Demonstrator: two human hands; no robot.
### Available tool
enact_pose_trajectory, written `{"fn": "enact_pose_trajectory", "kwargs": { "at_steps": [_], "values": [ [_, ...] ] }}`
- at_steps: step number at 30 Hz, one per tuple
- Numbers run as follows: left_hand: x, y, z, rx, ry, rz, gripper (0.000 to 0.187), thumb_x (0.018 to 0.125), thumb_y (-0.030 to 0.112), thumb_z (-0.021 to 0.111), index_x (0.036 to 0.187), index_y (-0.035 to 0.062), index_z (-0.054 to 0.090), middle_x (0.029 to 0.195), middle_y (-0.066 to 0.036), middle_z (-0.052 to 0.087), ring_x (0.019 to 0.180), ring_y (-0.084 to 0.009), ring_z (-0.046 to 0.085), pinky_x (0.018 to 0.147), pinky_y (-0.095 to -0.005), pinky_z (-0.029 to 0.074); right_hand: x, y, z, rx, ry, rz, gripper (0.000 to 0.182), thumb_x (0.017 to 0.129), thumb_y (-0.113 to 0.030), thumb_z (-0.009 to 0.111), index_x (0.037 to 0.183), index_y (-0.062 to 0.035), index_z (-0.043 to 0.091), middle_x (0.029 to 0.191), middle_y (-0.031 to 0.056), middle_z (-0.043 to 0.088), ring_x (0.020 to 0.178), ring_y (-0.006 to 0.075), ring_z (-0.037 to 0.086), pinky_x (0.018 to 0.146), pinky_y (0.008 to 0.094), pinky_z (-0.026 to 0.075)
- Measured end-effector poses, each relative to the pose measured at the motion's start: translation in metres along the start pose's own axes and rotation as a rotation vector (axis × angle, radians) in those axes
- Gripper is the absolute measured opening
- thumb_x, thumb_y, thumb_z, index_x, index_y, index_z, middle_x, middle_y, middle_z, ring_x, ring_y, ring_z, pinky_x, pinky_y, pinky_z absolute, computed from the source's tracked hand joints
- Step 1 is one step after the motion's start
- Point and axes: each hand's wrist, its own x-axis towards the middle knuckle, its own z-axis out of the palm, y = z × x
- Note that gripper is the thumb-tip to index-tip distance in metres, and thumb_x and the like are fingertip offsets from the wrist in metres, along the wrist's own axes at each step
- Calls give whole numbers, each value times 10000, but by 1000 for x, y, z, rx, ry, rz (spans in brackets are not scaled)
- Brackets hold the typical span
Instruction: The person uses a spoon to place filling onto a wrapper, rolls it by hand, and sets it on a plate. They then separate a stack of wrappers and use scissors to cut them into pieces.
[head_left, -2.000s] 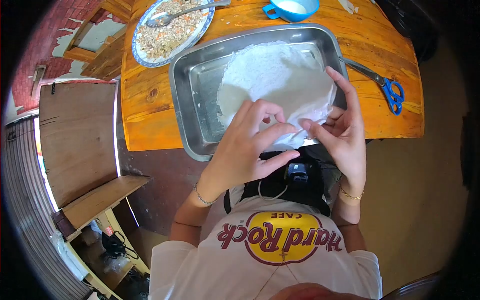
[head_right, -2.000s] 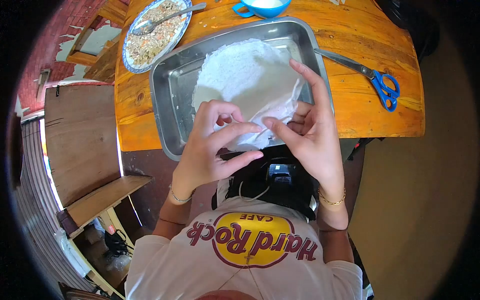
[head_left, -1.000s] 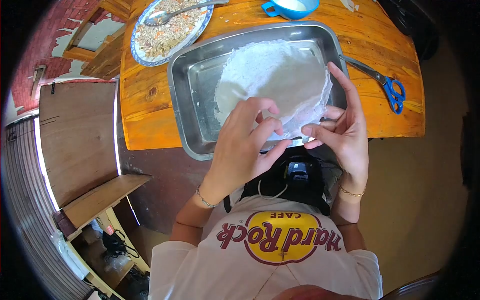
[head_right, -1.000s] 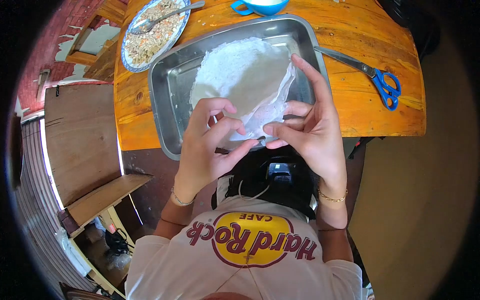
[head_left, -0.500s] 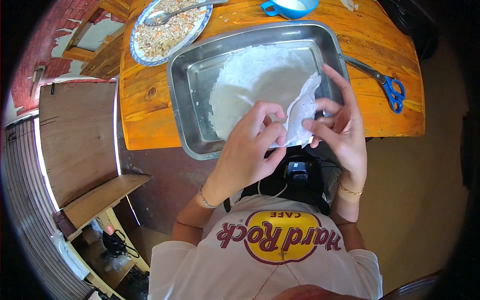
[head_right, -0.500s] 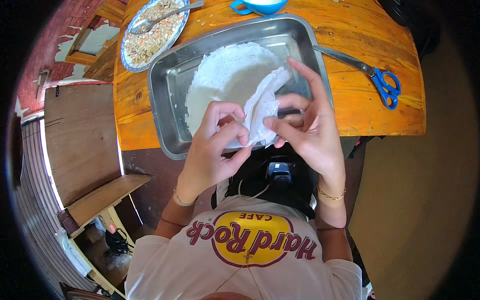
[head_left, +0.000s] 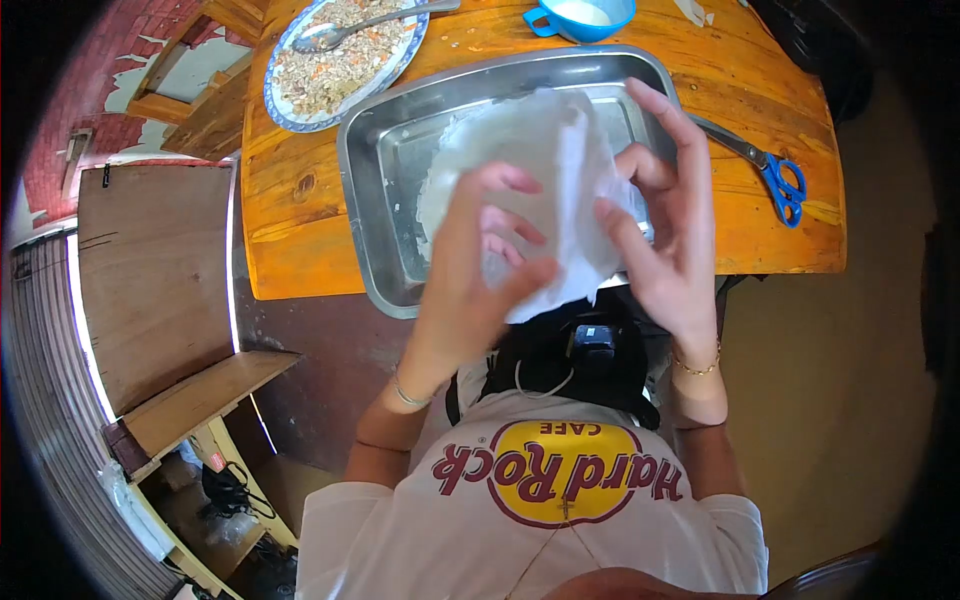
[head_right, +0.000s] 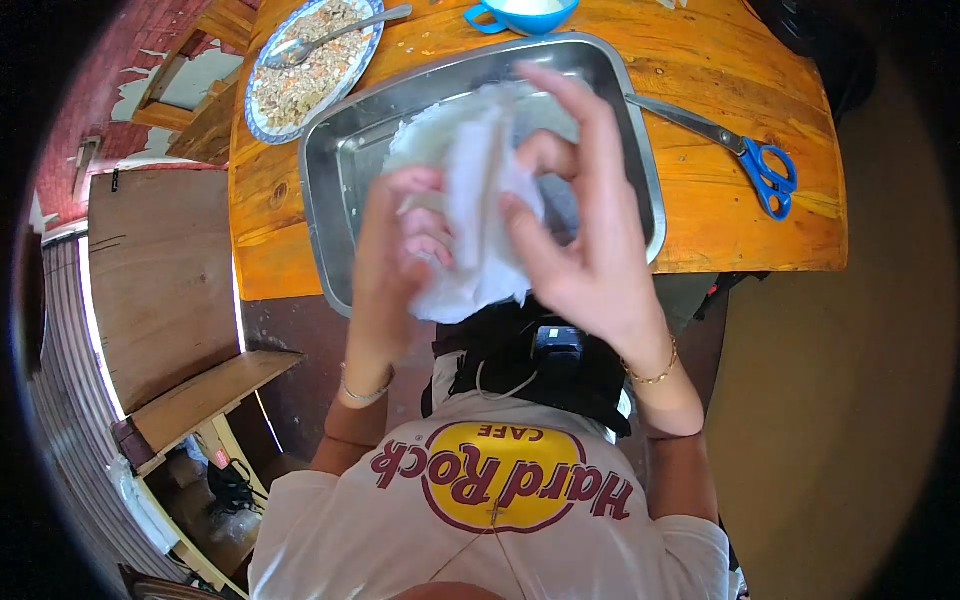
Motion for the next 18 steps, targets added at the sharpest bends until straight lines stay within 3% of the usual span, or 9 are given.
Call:
{"fn": "enact_pose_trajectory", "kwargs": {
  "at_steps": [3, 5, 7, 10, 14, 15, 18],
  "values": [
    [15, 19, -11, -26, 65, 28, 318, 833, 158, 693, 1079, 16, 550, 1038, -30, 592, 850, -88, 555, 708, -228, 463, 10, -18, 8, 18, -232, -273, 745, 695, 114, 475, 1398, 20, 246, 1299, 178, 432, 831, 130, 532, 822, 271, 442],
    [17, 31, -17, -63, -36, -36, 243, 885, 147, 629, 1075, 5, 574, 972, -22, 620, 837, -71, 557, 708, -221, 459, 16, -26, 13, 56, -338, -342, 751, 671, 106, 459, 1385, 35, 235, 1383, 216, 360, 809, 139, 530, 816, 268, 445],
    [17, 41, -22, -47, -74, -31, 168, 931, 92, 547, 1043, -12, 616, 885, -11, 652, 817, -53, 569, 698, -213, 456, 25, -32, 19, 71, -331, -326, 729, 710, 104, 486, 1391, 19, 241, 1262, 182, 454, 798, 128, 536, 798, 248, 449],
    [12, 33, -25, 46, 48, 30, 170, 910, 97, 579, 1018, -28, 620, 889, -32, 655, 822, -55, 563, 700, -220, 458, 30, -41, 26, 23, -232, -107, 705, 767, 80, 563, 1400, -17, 267, 1060, 109, 547, 810, 114, 551, 782, 233, 457],
    [13, 25, -36, 426, 0, 309, 133, 812, 43, 622, 897, -53, 590, 820, -134, 583, 716, -207, 562, 644, -306, 444, 42, -44, 36, -93, -148, -36, 696, 787, 46, 668, 1391, -52, 337, 889, 34, 592, 810, 95, 576, 747, 216, 467],
    [15, 23, -31, 340, 14, 374, 124, 787, 28, 619, 865, -56, 571, 809, -158, 538, 695, -284, 540, 624, -334, 427, 43, -46, 35, -115, -176, -37, 682, 792, 53, 661, 1388, -49, 345, 877, 30, 596, 799, 88, 576, 742, 209, 466],
    [13, 23, -33, 355, 48, 373, 140, 787, 34, 624, 872, -66, 574, 849, -167, 562, 715, -271, 558, 644, -322, 438, 46, -45, 33, -109, -160, -62, 639, 806, 81, 634, 1376, -45, 373, 828, 16, 605, 762, 68, 576, 709, 187, 454]
  ]
}}
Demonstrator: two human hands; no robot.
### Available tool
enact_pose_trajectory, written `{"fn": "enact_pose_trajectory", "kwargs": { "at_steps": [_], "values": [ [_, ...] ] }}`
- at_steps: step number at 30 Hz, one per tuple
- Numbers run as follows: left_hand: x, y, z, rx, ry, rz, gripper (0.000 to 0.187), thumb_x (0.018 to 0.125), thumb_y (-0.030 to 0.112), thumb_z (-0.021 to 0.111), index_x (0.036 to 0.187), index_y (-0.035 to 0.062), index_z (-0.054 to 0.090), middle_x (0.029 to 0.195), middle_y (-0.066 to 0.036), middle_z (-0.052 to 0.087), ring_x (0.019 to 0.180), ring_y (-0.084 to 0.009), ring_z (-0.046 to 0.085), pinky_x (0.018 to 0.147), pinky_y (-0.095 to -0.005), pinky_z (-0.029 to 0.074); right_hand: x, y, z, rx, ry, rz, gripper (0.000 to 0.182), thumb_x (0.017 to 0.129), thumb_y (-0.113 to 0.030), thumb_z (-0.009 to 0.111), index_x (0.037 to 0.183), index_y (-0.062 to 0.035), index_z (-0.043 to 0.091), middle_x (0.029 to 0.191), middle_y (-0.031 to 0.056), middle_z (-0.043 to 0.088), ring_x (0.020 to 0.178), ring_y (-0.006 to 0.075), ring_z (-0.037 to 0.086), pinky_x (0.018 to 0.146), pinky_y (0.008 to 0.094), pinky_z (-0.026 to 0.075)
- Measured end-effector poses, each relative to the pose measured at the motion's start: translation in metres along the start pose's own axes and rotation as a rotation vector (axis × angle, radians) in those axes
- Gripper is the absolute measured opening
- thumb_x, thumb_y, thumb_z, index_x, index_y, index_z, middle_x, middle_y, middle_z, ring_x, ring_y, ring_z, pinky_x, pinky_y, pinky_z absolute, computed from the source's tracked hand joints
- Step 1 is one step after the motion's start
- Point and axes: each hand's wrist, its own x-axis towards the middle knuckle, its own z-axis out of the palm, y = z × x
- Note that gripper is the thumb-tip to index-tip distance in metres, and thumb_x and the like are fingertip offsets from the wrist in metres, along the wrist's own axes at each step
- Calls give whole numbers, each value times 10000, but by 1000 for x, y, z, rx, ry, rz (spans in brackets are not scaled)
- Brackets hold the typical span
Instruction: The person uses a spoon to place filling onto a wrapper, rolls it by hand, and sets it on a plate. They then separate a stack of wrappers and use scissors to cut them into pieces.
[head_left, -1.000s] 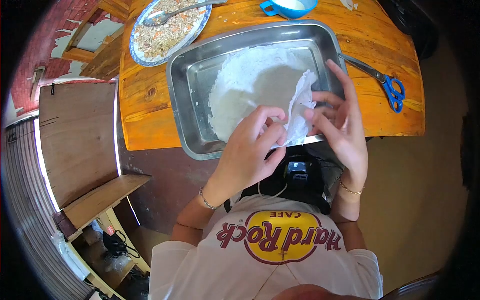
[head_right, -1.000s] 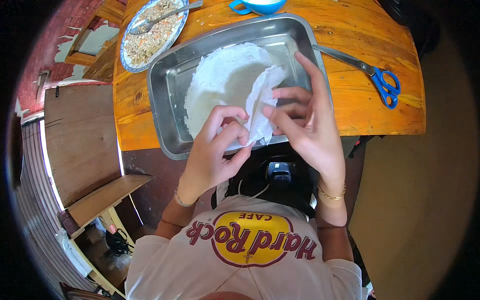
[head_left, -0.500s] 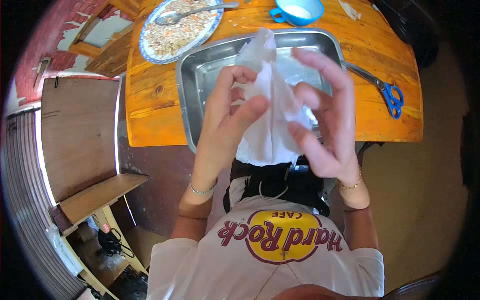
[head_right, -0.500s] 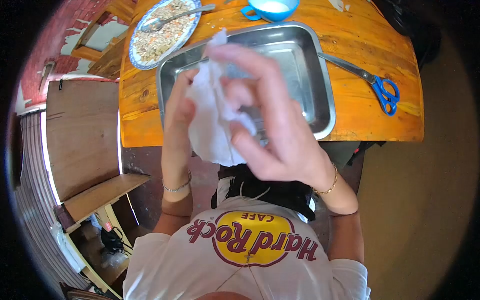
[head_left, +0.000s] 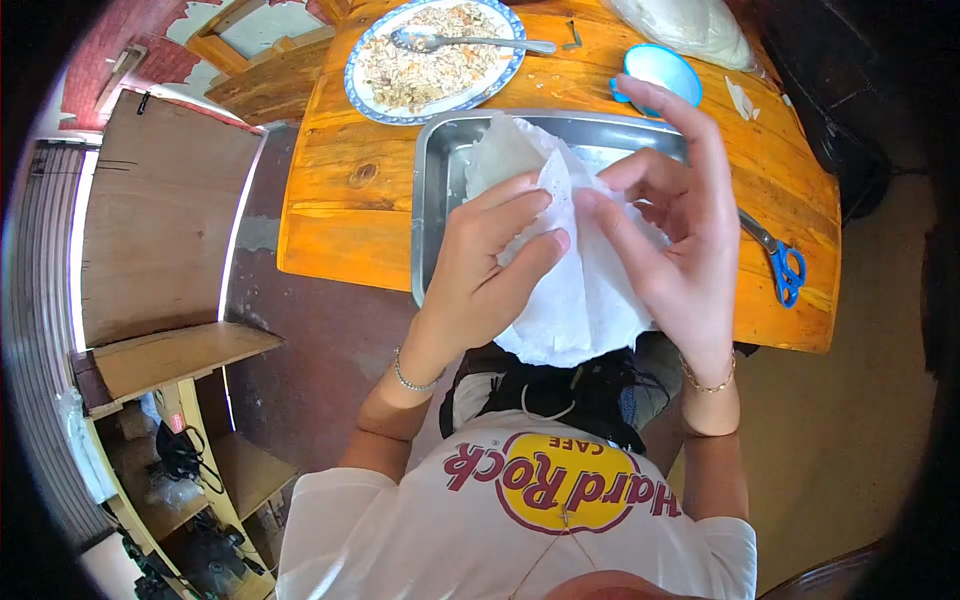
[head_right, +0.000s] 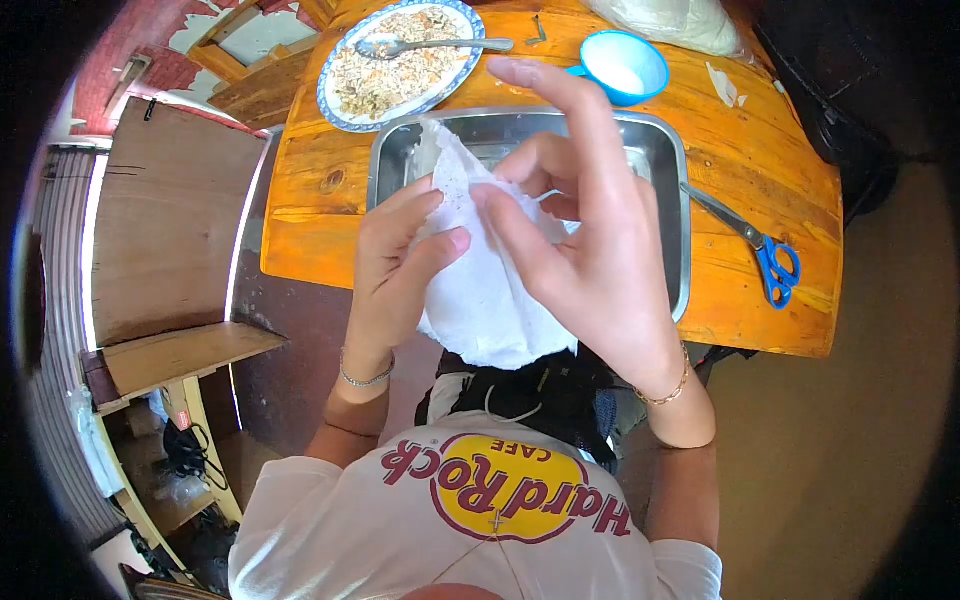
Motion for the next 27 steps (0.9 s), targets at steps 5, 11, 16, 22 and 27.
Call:
{"fn": "enact_pose_trajectory", "kwargs": {
  "at_steps": [5, 11, 16, 22, 27],
  "values": [
    [-4, 1, -6, -59, 49, -27, 162, 784, 47, 627, 869, -81, 574, 903, -176, 591, 740, -256, 569, 682, -310, 455, 4, 2, -6, 192, 129, 29, 602, 803, 121, 614, 1349, -21, 403, 793, 13, 616, 715, 47, 568, 641, 166, 412],
    [0, -9, -6, -65, 94, -113, 239, 821, 138, 670, 898, -65, 572, 802, -95, 597, 706, -157, 529, 624, -288, 426, -1, -1, -1, 109, 8, -26, 596, 821, 112, 606, 1352, -6, 363, 804, 46, 622, 754, 83, 597, 710, 204, 462],
    [24, 10, -5, -26, 126, -222, 249, 891, 196, 643, 869, -33, 550, 623, -43, 476, 598, -98, 429, 542, -268, 359, -3, 1, 6, 46, -7, -156, 577, 803, 88, 598, 1333, -35, 405, 788, 36, 618, 708, 60, 581, 637, 201, 450],
    [20, 2, -9, 55, 231, -64, 154, 933, 111, 564, 850, -17, 549, 624, -84, 472, 588, -116, 447, 547, -269, 364, -3, 2, 0, 237, 189, 2, 537, 853, 94, 586, 1323, -19, 352, 777, 43, 600, 664, 61, 559, 621, 187, 434],
    [11, 6, -2, 135, 264, 1, 103, 908, 59, 568, 855, -28, 548, 731, -155, 540, 629, -261, 537, 584, -318, 410, -2, 6, 3, 111, 197, -24, 594, 816, 83, 627, 1335, -21, 358, 805, 57, 620, 723, 85, 592, 684, 194, 463]
  ]
}}
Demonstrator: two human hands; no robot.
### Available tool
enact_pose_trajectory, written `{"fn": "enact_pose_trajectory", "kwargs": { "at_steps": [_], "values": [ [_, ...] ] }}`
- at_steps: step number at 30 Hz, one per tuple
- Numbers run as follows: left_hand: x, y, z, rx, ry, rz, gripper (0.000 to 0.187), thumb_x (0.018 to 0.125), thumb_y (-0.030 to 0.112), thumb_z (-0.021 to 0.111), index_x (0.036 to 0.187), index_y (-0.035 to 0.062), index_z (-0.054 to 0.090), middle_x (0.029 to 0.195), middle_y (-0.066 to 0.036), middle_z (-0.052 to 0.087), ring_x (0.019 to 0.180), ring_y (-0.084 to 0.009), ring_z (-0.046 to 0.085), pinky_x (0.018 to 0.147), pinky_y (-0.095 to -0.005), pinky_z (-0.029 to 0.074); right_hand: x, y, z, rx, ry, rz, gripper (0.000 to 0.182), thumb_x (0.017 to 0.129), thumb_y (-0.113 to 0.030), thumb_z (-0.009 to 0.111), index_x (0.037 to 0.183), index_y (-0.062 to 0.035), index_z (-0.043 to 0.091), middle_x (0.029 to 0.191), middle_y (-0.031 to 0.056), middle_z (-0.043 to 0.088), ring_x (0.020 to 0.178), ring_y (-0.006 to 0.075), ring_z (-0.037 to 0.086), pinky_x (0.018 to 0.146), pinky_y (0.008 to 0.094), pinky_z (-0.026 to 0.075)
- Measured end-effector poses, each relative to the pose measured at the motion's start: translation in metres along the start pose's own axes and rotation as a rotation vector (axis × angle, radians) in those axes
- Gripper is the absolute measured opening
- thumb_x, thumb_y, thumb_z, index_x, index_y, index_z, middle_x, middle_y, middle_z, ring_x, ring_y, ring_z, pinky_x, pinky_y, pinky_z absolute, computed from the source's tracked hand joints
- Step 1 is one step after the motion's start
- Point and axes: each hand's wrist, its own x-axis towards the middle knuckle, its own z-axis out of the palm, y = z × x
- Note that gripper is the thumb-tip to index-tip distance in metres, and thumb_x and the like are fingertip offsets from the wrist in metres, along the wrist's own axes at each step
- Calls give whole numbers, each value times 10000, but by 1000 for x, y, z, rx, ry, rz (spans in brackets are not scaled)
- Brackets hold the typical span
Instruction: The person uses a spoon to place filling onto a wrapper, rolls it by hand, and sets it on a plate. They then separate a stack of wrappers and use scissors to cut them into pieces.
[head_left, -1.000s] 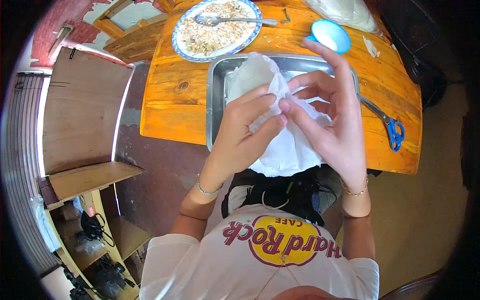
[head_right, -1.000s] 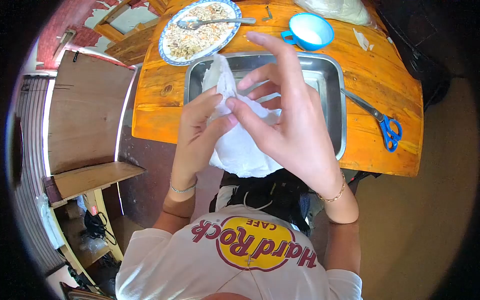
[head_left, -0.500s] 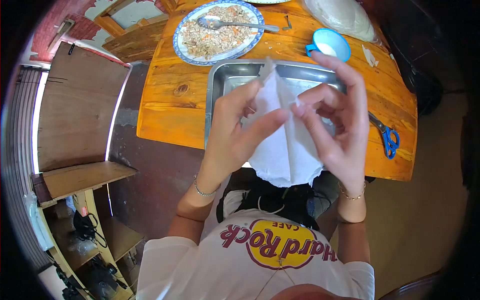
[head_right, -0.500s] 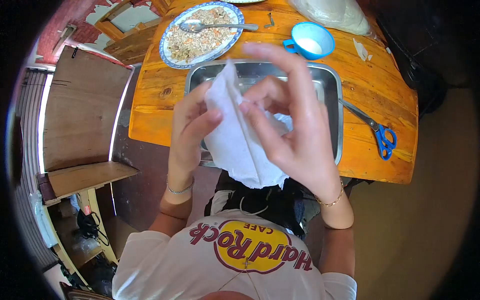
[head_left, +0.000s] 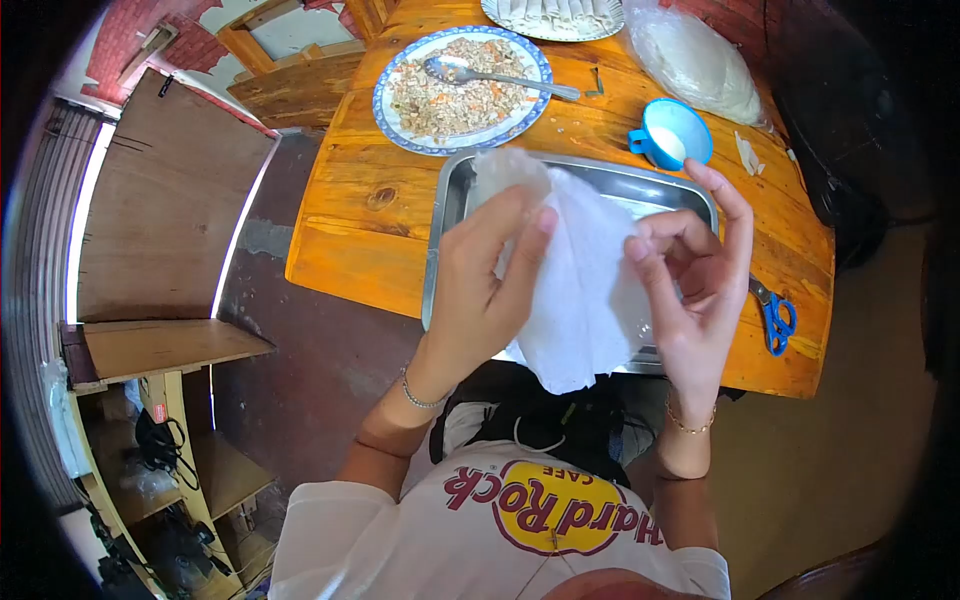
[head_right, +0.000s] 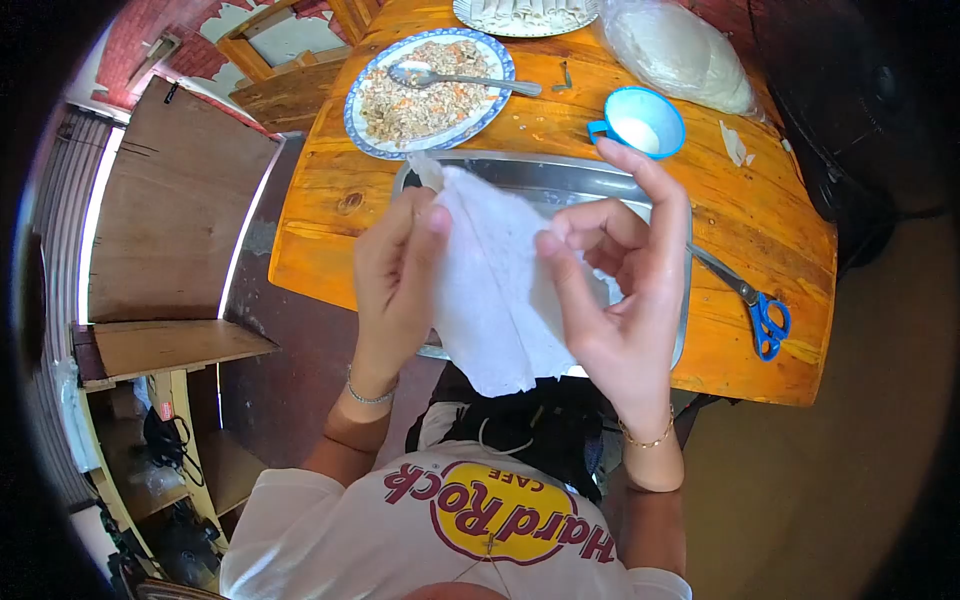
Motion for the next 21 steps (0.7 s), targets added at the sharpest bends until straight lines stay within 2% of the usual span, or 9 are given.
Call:
{"fn": "enact_pose_trajectory", "kwargs": {
  "at_steps": [3, 6, 12, 15, 18, 21],
  "values": [
    [-2, 0, 4, 54, -29, 187, 59, 868, 12, 583, 865, -39, 553, 779, -176, 548, 672, -342, 546, 607, -352, 434, 4, -10, 9, -90, -59, -75, 651, 800, 90, 632, 1371, -15, 336, 872, 85, 651, 807, 112, 625, 739, 225, 484],
    [-7, 6, 0, 95, -131, 184, 59, 838, -24, 579, 892, -46, 570, 784, -171, 558, 679, -346, 554, 609, -355, 443, 10, -13, 17, -52, -90, -107, 637, 814, 96, 624, 1371, -12, 332, 838, 79, 657, 777, 107, 626, 708, 221, 496],
    [-10, 2, -11, 50, -65, 187, 49, 825, -19, 584, 858, -54, 576, 763, -155, 546, 653, -304, 543, 592, -339, 432, 14, -13, 18, 177, -31, 19, 619, 825, 105, 623, 1362, -8, 336, 825, 88, 654, 716, 84, 599, 657, 210, 484],
    [-10, 4, -10, 19, -32, 121, 57, 834, -8, 584, 809, -51, 557, 731, -145, 526, 632, -273, 519, 584, -328, 424, 13, -9, 18, 192, -36, 6, 623, 828, 103, 623, 1365, -6, 326, 826, 94, 654, 699, 80, 587, 645, 210, 475],
    [-4, 2, -12, -29, -77, 140, 96, 852, -1, 572, 776, -40, 527, 702, -136, 496, 621, -247, 497, 578, -322, 411, 10, -10, 20, 125, -84, -39, 621, 833, 107, 613, 1366, -6, 316, 833, 97, 652, 691, 78, 581, 643, 202, 465],
    [0, 10, -10, 34, -135, 23, 131, 882, 19, 557, 773, -31, 502, 700, -137, 467, 618, -258, 473, 582, -331, 398, 9, -8, 24, 114, -119, -77, 590, 827, 105, 620, 1333, 1, 335, 833, 69, 641, 697, 56, 590, 617, 167, 443]
  ]
}}
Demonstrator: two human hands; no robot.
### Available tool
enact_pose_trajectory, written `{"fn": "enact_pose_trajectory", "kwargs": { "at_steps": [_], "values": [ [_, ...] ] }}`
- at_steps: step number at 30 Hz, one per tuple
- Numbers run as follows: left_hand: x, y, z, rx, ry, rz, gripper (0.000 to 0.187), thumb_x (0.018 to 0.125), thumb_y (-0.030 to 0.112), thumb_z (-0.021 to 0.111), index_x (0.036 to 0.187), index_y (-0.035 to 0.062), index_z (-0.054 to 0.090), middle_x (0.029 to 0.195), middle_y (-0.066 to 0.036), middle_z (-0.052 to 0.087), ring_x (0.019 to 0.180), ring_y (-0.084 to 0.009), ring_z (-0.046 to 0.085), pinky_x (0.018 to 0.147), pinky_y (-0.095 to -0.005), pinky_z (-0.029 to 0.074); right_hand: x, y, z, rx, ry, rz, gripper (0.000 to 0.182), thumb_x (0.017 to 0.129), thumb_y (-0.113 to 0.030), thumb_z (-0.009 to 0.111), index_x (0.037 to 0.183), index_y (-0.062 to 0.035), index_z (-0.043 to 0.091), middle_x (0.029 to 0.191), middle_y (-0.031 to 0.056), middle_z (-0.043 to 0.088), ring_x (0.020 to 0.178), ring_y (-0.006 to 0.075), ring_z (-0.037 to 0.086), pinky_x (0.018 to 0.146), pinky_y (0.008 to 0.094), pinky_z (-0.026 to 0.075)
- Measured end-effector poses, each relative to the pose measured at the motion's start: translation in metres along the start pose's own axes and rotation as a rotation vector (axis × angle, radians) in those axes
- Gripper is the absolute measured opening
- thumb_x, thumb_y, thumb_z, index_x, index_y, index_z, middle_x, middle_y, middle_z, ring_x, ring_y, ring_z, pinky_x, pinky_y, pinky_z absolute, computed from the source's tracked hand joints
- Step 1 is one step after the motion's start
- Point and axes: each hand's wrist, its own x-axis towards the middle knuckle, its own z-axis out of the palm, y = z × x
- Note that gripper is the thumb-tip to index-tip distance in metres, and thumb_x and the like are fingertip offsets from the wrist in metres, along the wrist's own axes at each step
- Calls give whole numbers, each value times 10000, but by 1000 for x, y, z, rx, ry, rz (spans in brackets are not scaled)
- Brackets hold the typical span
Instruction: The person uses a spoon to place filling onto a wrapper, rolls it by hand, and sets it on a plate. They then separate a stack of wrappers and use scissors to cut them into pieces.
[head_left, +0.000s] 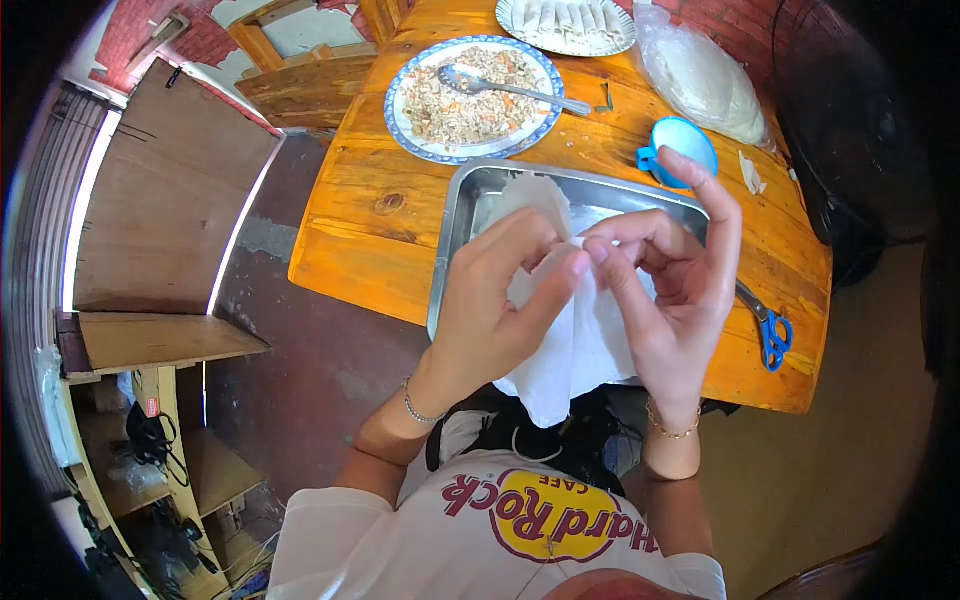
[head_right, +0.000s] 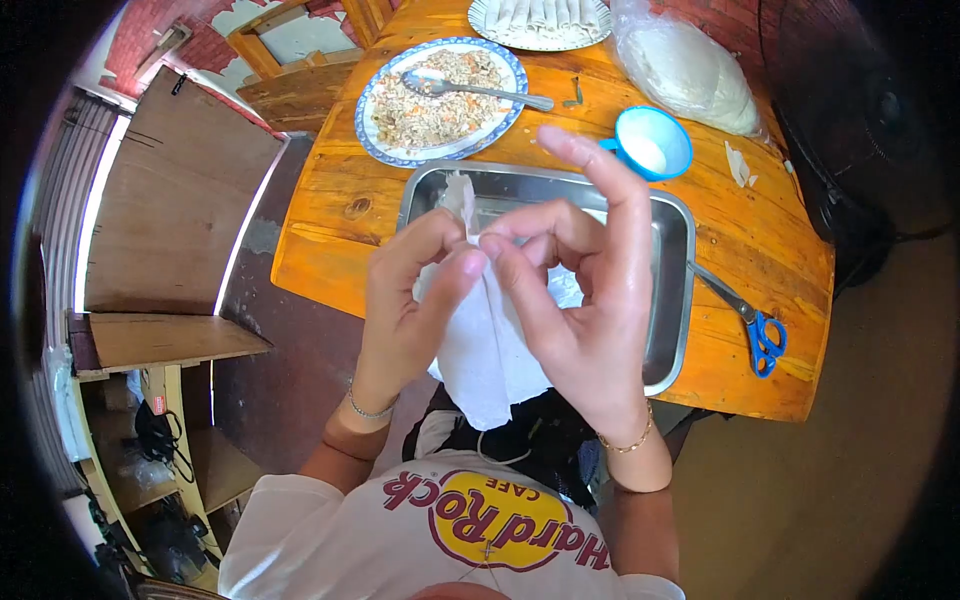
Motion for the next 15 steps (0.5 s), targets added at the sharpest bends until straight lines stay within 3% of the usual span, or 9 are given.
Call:
{"fn": "enact_pose_trajectory", "kwargs": {
  "at_steps": [1, 6, 15],
  "values": [
    [1, 0, 1, -22, 2, 11, 129, 890, 26, 553, 785, -29, 502, 705, -139, 463, 619, -265, 469, 583, -333, 394, 0, 4, -3, -23, -55, -42, 572, 826, 116, 612, 1320, 12, 343, 980, 105, 634, 744, 64, 608, 575, 165, 441],
    [0, -5, 2, -34, 38, -16, 132, 924, 51, 532, 827, -29, 494, 722, -155, 455, 624, -300, 453, 587, -342, 385, 0, -1, 1, -57, 120, 66, 557, 818, 129, 611, 1298, 30, 346, 1235, 137, 524, 848, 93, 632, 552, 155, 506],
    [-5, -4, 4, 6, 81, -13, 122, 926, 35, 513, 828, -30, 483, 722, -154, 451, 618, -282, 456, 571, -334, 378, 1, 4, -5, -101, 122, 37, 515, 807, 128, 625, 1250, 37, 382, 1277, 143, 487, 871, 102, 640, 572, 154, 548]
  ]
}}
